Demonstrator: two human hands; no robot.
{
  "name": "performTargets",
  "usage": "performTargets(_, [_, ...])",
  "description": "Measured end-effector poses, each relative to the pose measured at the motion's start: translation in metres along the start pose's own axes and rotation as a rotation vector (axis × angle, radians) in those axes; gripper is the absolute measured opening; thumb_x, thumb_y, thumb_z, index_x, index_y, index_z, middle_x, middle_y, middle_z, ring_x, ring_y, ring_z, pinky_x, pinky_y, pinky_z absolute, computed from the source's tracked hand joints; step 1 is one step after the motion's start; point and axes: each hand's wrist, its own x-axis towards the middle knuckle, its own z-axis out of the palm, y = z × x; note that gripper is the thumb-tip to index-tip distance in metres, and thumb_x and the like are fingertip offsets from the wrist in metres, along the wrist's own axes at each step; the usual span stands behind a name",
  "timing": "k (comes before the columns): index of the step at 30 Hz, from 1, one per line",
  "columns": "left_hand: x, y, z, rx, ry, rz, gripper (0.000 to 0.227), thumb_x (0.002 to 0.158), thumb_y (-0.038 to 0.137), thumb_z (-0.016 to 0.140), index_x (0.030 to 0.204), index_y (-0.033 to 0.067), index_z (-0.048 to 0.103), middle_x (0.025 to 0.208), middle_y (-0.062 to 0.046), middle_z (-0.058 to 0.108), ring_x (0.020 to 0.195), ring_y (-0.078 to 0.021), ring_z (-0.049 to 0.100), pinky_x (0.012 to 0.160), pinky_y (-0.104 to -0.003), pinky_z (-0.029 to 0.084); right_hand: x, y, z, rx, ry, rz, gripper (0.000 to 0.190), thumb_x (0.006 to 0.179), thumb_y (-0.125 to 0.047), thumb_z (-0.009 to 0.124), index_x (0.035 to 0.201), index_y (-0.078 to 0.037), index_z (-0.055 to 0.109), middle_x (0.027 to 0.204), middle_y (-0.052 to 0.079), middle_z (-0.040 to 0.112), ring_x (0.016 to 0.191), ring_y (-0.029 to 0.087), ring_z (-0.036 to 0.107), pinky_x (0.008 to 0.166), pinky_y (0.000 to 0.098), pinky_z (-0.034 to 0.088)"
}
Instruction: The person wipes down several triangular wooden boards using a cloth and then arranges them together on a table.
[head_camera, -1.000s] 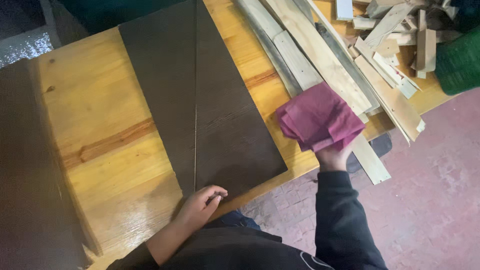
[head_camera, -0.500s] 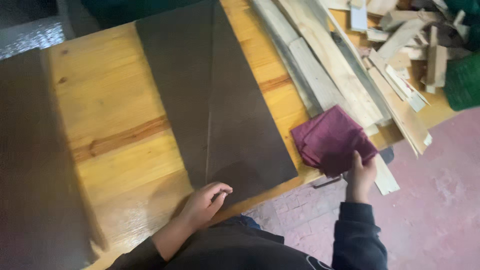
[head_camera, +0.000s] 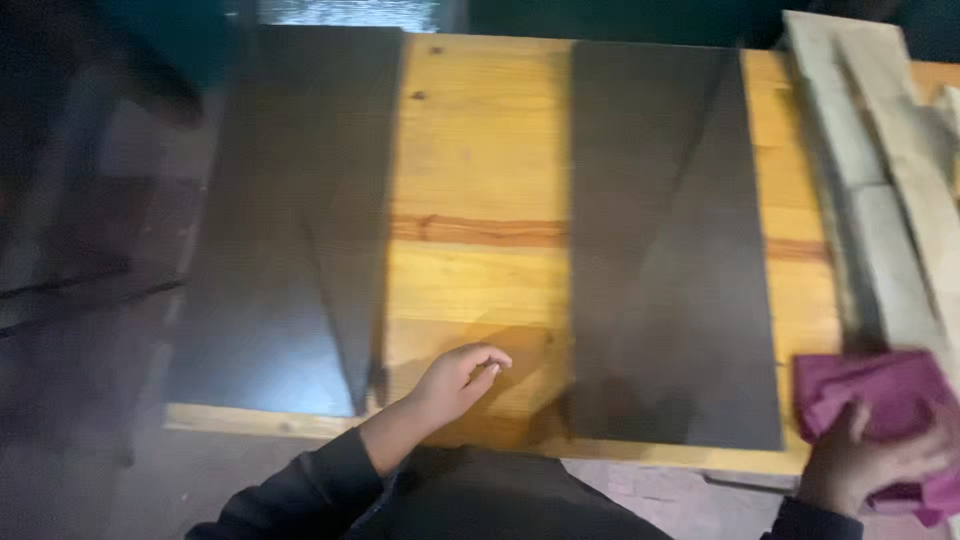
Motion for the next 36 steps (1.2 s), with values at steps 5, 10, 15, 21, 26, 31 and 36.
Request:
performTargets(5, [-0.03,-0.063,-0.069,-0.077,0.212,0.081,0.024,0.102,0.018,0.051,0.116,0.0134,0.071,0.115,-0.003,0.076,0.108,-0.0188,0.071,0.092,-0.033,0.054,-0.099,-0.064,0.109,0.475,-0.49,-0.425,0.028,0.102,-0.003,0.057,0.127,-0.008,0.07,0.127,0.01,0.065,0.118,0.027,0.06,0.107,0.0394,0.044])
performTargets(10, [-0.059,-0.121,-0.135,-0.173,0.373,-0.001,0.025,0.102,0.017,0.05,0.112,0.0113,0.072,0.111,-0.003,0.079,0.105,-0.017,0.074,0.094,-0.03,0.054,-0.254,-0.237,0.141,0.853,-1.13,-0.131,0.022,0.1,-0.011,0.058,0.118,-0.009,0.07,0.121,0.007,0.073,0.113,0.019,0.068,0.102,0.0321,0.05])
performTargets(15, [-0.067,-0.163,-0.182,-0.273,0.47,-0.163,0.027,0.1,0.012,0.056,0.116,0.0202,0.076,0.108,-0.01,0.079,0.106,-0.0299,0.073,0.095,-0.044,0.054,-0.347,-0.325,0.162,0.793,-1.42,0.431,0.032,0.1,-0.014,0.056,0.129,-0.006,0.067,0.108,0.016,0.071,0.09,0.027,0.072,0.079,0.0377,0.062])
performTargets(21, [-0.056,-0.194,-0.21,-0.342,0.49,-0.114,0.021,0.1,0.006,0.058,0.115,0.0101,0.071,0.139,-0.018,0.061,0.125,-0.0405,0.062,0.101,-0.047,0.052,-0.361,-0.396,0.138,0.802,-1.461,0.696,0.022,0.103,-0.032,0.054,0.114,-0.015,0.06,0.082,-0.005,0.04,0.063,0.006,0.046,0.056,0.0181,0.043])
performTargets(26, [-0.04,-0.238,-0.207,-0.491,0.496,-0.17,0.023,0.102,0.006,0.055,0.122,0.0068,0.065,0.147,-0.022,0.052,0.133,-0.0409,0.056,0.11,-0.05,0.045,-0.366,-0.395,0.171,0.076,-1.527,0.448,0.086,0.086,-0.09,0.047,0.152,-0.035,0.052,0.15,0.002,0.059,0.138,0.024,0.055,0.113,0.042,0.044])
performTargets(31, [-0.026,-0.249,-0.216,-0.674,0.509,-0.265,0.028,0.104,0.017,0.056,0.13,0.011,0.062,0.14,-0.021,0.059,0.129,-0.0352,0.06,0.109,-0.047,0.048,-0.374,-0.424,0.156,0.19,-1.509,0.423,0.069,0.1,-0.057,0.055,0.155,-0.015,0.047,0.151,0.009,0.056,0.144,0.02,0.047,0.122,0.0339,0.034])
performTargets(36, [-0.013,-0.23,-0.229,-0.759,0.548,-0.261,0.036,0.102,0.014,0.057,0.136,0.0037,0.053,0.146,-0.025,0.054,0.133,-0.0349,0.056,0.111,-0.049,0.047,-0.385,-0.424,0.141,0.489,-1.104,0.494,0.05,0.102,-0.059,0.056,0.1,-0.014,0.076,0.093,0.007,0.073,0.094,0.019,0.069,0.088,0.0341,0.053])
